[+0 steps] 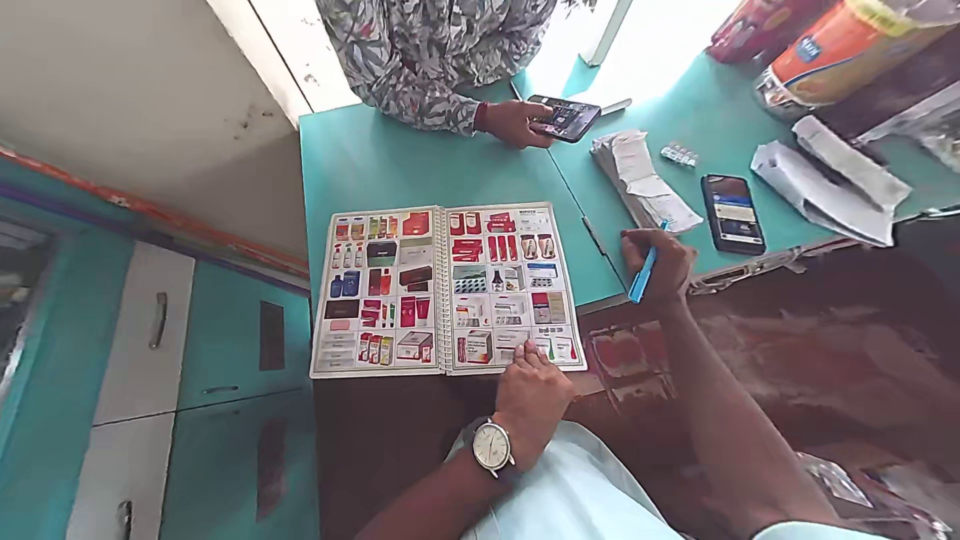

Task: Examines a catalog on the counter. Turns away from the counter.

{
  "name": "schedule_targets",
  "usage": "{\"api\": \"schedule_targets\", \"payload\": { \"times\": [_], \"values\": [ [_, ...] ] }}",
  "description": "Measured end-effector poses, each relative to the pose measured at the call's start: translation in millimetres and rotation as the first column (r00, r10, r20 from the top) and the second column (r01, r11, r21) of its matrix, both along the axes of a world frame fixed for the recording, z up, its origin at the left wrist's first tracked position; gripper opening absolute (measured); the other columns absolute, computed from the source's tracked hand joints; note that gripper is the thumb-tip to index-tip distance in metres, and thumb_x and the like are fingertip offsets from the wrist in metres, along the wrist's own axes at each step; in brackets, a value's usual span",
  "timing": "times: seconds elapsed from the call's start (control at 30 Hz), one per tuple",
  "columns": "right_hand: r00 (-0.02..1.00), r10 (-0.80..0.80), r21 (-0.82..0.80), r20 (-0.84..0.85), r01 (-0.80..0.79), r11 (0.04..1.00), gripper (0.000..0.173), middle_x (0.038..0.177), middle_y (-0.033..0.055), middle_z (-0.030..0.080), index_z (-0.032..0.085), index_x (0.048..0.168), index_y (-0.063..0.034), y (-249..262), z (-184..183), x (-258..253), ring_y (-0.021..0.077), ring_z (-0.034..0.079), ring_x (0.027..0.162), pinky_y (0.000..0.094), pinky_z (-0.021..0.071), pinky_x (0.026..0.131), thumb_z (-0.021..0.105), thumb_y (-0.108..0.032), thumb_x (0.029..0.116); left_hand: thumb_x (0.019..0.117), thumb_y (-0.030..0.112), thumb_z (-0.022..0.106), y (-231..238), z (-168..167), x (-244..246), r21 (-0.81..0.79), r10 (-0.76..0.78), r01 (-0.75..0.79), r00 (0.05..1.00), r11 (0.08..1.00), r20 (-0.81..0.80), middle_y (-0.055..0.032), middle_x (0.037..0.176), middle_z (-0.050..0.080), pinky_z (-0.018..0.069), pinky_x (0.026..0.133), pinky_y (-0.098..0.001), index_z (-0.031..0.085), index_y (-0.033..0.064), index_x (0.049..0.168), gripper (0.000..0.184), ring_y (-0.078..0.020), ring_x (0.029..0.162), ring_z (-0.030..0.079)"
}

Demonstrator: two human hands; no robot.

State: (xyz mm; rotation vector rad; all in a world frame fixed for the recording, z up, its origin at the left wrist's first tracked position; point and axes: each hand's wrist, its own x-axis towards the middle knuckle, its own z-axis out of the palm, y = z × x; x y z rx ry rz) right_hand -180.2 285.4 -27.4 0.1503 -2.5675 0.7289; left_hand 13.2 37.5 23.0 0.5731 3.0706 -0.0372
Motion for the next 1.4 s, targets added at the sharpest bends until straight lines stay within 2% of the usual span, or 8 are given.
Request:
{"api": "schedule_targets", "payload": {
  "times": [0.07,0.13,0.33,0.57,0.8,1.23,1.4],
  "values": [
    [1.000,0.007,0.011,-0.013,-0.006,1.000,0.023,0.106,0.0175,0.074,0.075,0.110,-0.0046,2.3,-2.8,0.0,0.0355,0.072,0.094,0.0587,0.0559,0.082,0.061,-0.020,0.0987,0.0936,0.005,0.058,1.0,-13.8,2.7,0.076,0.049,-0.038,0.988,0.996,-0.147,-0.0211,0.108,0.075,0.0607,0.066,-0.0351,0.075,-0.0056,0.111,0.026,-0.0293,0.093,0.077],
    [0.999,0.015,0.006,-0.030,-0.015,1.000,0.022,0.105,0.0173,0.075,0.075,0.109,-0.0045,4.4,-4.2,-0.6,0.0345,0.073,0.093,0.0573,0.0564,0.082,0.062,-0.018,0.0982,0.0899,0.006,0.062,2.1,-24.7,2.7,0.133,0.096,-0.063,0.961,0.989,-0.259,-0.0177,0.102,0.077,0.0598,0.060,-0.0327,0.078,-0.0018,0.103,0.022,-0.0258,0.086,0.077],
    [0.998,0.036,-0.002,-0.046,-0.036,0.999,0.022,0.106,0.0150,0.075,0.075,0.109,-0.0057,5.5,-7.2,-1.2,0.0322,0.073,0.096,0.0552,0.0569,0.085,0.061,-0.020,0.0987,0.0893,0.008,0.064,1.9,-25.7,3.3,0.106,0.107,-0.080,0.953,0.991,-0.282,-0.0161,0.097,0.077,0.0572,0.057,-0.0315,0.079,0.0002,0.101,0.021,-0.0237,0.079,0.076],
    [0.997,0.051,-0.009,-0.050,-0.051,0.999,0.024,0.107,0.0164,0.075,0.075,0.110,-0.0045,7.2,-7.6,-2.3,0.0345,0.072,0.098,0.0577,0.0553,0.086,0.061,-0.020,0.0981,0.0903,0.007,0.062,4.0,-25.2,4.4,0.093,0.123,-0.102,0.957,0.990,-0.264,-0.0149,0.103,0.078,0.0584,0.061,-0.0318,0.079,0.0014,0.103,0.022,-0.0242,0.088,0.077],
    [1.000,0.011,0.019,-0.019,-0.011,1.000,0.025,0.107,0.0180,0.075,0.075,0.110,-0.0046,5.4,-3.6,-1.1,0.0380,0.072,0.098,0.0620,0.0535,0.083,0.061,-0.022,0.0982,0.0895,0.007,0.062,3.9,-24.3,3.6,0.083,0.118,-0.099,0.955,0.992,-0.271,-0.0149,0.102,0.078,0.0579,0.060,-0.0315,0.079,0.0015,0.102,0.022,-0.0236,0.084,0.077],
    [1.000,-0.013,0.044,-0.015,0.014,0.999,0.026,0.107,0.0186,0.075,0.075,0.110,-0.0052,5.8,-4.9,-2.1,0.0402,0.071,0.097,0.0630,0.0531,0.081,0.060,-0.023,0.0983,0.0907,0.006,0.063,1.4,-19.0,3.7,0.098,0.109,-0.093,0.978,0.991,-0.178,-0.0160,0.109,0.077,0.0591,0.063,-0.0343,0.078,0.0018,0.107,0.023,-0.0254,0.089,0.077],
    [1.000,-0.002,0.036,-0.021,0.003,0.999,0.025,0.107,0.0187,0.074,0.075,0.110,-0.0054,6.4,-6.9,-2.5,0.0401,0.071,0.097,0.0629,0.0531,0.082,0.061,-0.022,0.0974,0.0903,0.007,0.063,1.0,-22.5,4.6,0.119,0.112,-0.089,0.972,0.989,-0.204,-0.0161,0.108,0.077,0.0597,0.063,-0.0340,0.078,0.0013,0.107,0.023,-0.0257,0.090,0.077]
  ]
}}
